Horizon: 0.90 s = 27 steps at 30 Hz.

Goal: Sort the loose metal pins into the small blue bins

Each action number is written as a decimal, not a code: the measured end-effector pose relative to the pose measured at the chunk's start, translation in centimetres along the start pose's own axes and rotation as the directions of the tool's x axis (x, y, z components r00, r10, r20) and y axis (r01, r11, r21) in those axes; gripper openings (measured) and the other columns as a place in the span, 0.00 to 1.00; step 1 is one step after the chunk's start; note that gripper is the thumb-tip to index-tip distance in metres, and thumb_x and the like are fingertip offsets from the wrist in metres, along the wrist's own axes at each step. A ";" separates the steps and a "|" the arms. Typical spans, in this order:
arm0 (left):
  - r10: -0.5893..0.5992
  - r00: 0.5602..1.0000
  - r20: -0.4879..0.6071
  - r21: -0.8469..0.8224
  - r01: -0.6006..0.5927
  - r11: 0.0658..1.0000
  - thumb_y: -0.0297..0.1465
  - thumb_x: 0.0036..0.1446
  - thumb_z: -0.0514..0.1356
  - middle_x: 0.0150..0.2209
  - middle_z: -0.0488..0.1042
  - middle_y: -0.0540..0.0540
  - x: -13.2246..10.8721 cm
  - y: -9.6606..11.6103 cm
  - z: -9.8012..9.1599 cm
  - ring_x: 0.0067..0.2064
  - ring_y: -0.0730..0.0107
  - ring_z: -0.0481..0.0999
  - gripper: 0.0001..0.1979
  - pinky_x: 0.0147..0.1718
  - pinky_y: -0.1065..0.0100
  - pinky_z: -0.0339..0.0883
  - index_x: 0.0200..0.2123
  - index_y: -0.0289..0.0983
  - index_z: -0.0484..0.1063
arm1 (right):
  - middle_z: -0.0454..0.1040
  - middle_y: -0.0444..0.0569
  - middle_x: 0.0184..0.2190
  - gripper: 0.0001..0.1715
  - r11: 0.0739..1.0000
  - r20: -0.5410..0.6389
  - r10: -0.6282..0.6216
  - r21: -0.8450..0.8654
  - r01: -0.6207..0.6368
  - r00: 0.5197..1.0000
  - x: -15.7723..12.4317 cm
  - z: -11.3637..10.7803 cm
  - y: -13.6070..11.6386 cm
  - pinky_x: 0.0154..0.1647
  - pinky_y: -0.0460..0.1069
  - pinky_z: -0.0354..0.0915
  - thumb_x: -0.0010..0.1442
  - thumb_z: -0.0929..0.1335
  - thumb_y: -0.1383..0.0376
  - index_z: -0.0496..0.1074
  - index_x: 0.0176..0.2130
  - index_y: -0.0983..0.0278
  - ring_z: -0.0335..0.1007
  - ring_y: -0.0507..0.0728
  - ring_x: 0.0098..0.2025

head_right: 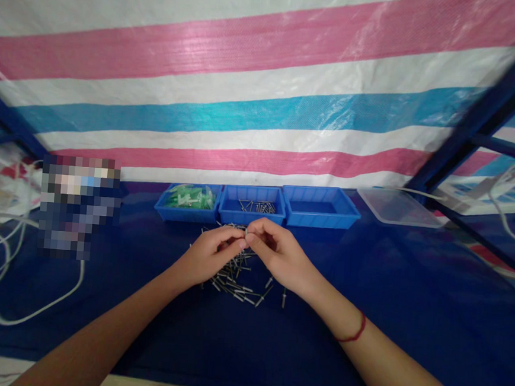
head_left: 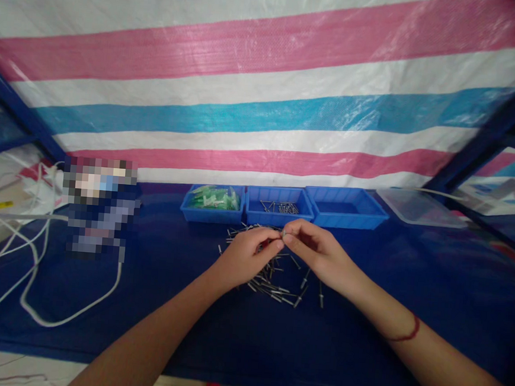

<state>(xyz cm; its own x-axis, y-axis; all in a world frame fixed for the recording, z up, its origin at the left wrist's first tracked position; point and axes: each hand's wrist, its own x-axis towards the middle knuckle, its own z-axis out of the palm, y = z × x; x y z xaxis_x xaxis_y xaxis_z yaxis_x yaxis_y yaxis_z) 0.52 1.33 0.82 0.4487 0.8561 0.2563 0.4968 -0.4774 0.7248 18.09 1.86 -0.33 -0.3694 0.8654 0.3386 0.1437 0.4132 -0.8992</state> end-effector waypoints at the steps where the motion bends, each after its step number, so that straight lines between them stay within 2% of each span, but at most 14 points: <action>1: -0.007 1.000 -0.001 -0.004 0.007 1.000 0.36 0.62 0.52 0.29 0.71 0.49 0.0 0.0 0.0 0.29 0.74 0.67 0.13 0.28 0.73 0.59 0.36 0.35 0.72 | 0.64 0.43 0.26 0.10 1.000 -0.012 0.005 -0.004 -0.005 1.000 0.0 0.0 0.0 0.29 0.48 0.61 0.60 0.65 0.56 0.67 0.34 0.61 0.60 0.52 0.28; 4: -0.015 1.000 0.000 -0.008 0.015 1.000 0.37 0.62 0.51 0.29 0.71 0.49 0.0 -0.1 0.2 0.29 0.73 0.67 0.14 0.28 0.73 0.59 0.36 0.35 0.72 | 0.65 0.43 0.25 0.11 0.998 -0.071 0.006 -0.055 -0.010 0.997 -0.1 0.0 0.1 0.28 0.48 0.61 0.58 0.67 0.56 0.69 0.36 0.61 0.61 0.52 0.27; 7: -0.007 1.000 -0.017 -0.004 0.007 1.000 0.37 0.62 0.52 0.29 0.70 0.50 0.0 -0.3 0.6 0.29 0.73 0.67 0.13 0.29 0.73 0.59 0.36 0.35 0.71 | 0.67 0.44 0.26 0.11 0.988 -0.112 -0.046 -0.154 0.029 0.993 -0.1 -0.1 0.1 0.29 0.49 0.62 0.58 0.67 0.57 0.71 0.34 0.62 0.62 0.52 0.27; 14: 0.006 1.000 0.000 -0.047 -0.006 0.999 0.35 0.61 0.53 0.31 0.72 0.49 0.1 -0.9 0.8 0.32 0.72 0.70 0.11 0.32 0.72 0.63 0.36 0.36 0.72 | 0.66 0.45 0.25 0.10 0.946 -0.082 -0.183 -0.286 0.153 0.980 -0.1 -0.2 -0.3 0.27 0.49 0.61 0.60 0.65 0.60 0.74 0.35 0.61 0.63 0.53 0.28; 20: -0.041 0.992 -0.119 -0.089 0.031 0.996 0.35 0.59 0.56 0.34 0.74 0.47 0.3 -1.1 0.4 0.34 0.71 0.73 0.09 0.33 0.71 0.67 0.37 0.36 0.71 | 0.61 0.42 0.21 0.09 0.903 -0.125 -0.239 -0.394 0.172 0.963 0.1 -0.6 -0.1 0.26 0.48 0.58 0.59 0.65 0.62 0.74 0.36 0.61 0.59 0.52 0.25; 27: -0.034 0.977 -0.211 -0.024 0.030 0.999 0.36 0.58 0.57 0.32 0.74 0.49 0.2 -0.9 0.5 0.31 0.73 0.72 0.09 0.30 0.72 0.66 0.35 0.36 0.70 | 0.67 0.45 0.25 0.10 0.851 -0.043 -0.271 -0.478 0.218 0.962 0.2 -0.8 0.4 0.29 0.49 0.61 0.61 0.63 0.63 0.74 0.36 0.62 0.63 0.53 0.28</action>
<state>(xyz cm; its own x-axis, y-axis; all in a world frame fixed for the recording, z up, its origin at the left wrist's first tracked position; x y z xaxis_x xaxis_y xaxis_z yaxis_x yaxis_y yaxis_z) 0.51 1.85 -0.07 0.2646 0.8945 0.3604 0.4919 -0.4466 0.7474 18.82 2.46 -0.36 -0.3549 0.7325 0.5809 0.4805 0.6759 -0.5588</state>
